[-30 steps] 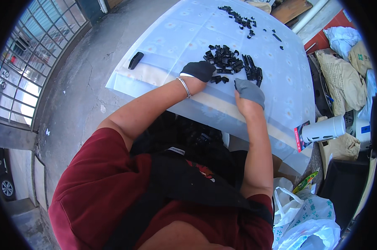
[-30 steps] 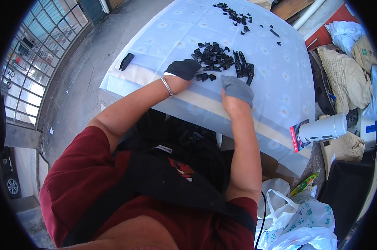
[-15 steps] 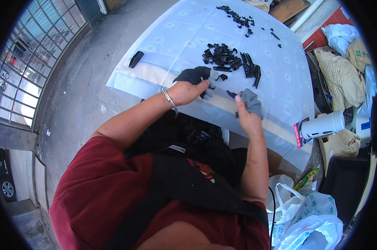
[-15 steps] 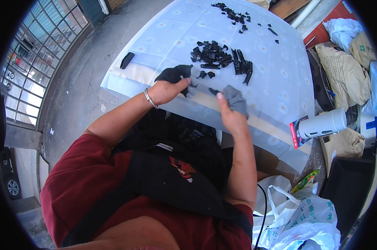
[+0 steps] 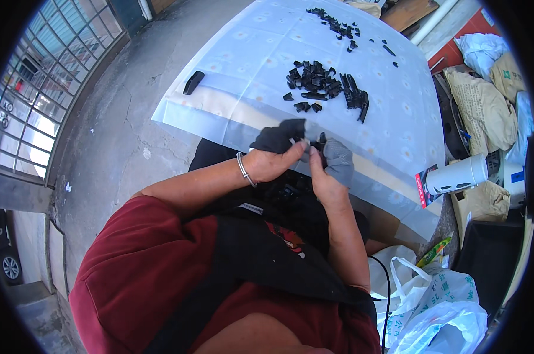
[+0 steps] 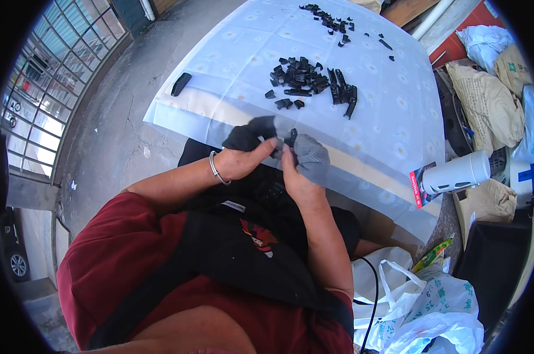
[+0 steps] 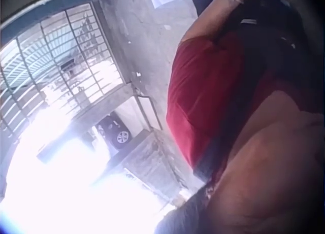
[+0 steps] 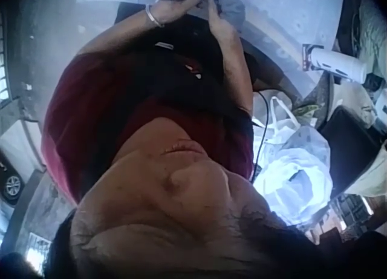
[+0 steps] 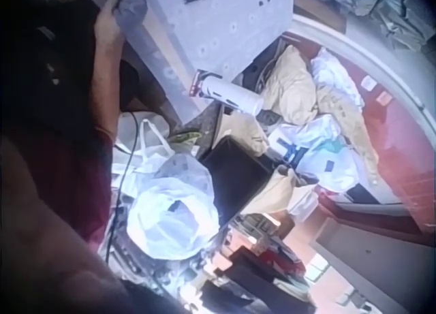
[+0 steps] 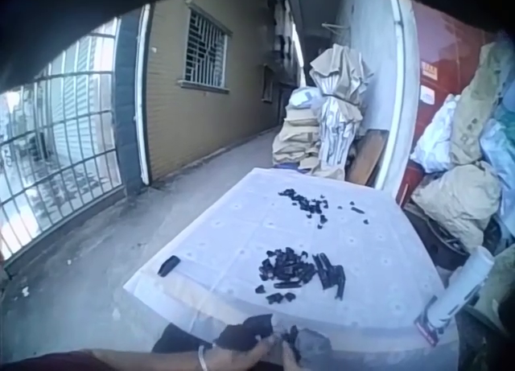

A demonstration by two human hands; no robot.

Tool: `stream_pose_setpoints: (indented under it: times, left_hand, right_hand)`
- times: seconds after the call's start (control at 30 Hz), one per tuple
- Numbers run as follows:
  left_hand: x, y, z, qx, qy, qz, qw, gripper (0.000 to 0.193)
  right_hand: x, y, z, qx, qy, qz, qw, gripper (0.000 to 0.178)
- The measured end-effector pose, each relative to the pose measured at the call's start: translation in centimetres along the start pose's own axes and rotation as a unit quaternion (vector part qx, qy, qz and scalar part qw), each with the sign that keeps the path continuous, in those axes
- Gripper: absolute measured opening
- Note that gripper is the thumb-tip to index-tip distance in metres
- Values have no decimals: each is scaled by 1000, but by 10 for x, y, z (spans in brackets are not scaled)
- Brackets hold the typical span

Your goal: Inspecting and sorting small black components into a bag at a workbench.

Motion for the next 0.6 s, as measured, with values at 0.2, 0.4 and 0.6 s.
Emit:
stream_pose_setpoints:
  times: [0.2, 0.4, 0.6]
  left_hand:
    - [15, -13, -30, -354, -120, -118, 920, 48]
    - [8, -12, -46, -336, -73, -149, 927, 45]
    - [2, -2, -21, -270, 16, -123, 955, 45]
  right_hand:
    - [-9, 5, -22, -61, 70, 56, 994, 18]
    - [-16, 1, -28, -71, -53, -12, 996, 19]
    - [-12, -5, -35, -85, -203, -66, 973, 14]
Point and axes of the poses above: each hand's wrist, its own y-axis towards the middle knuckle, its own x-axis out of the palm, z = x × y, the point moved 8 cm from there along y, towards the middle knuckle, and after that the axes turned 5 degrees about y, right-handed, at the moved point
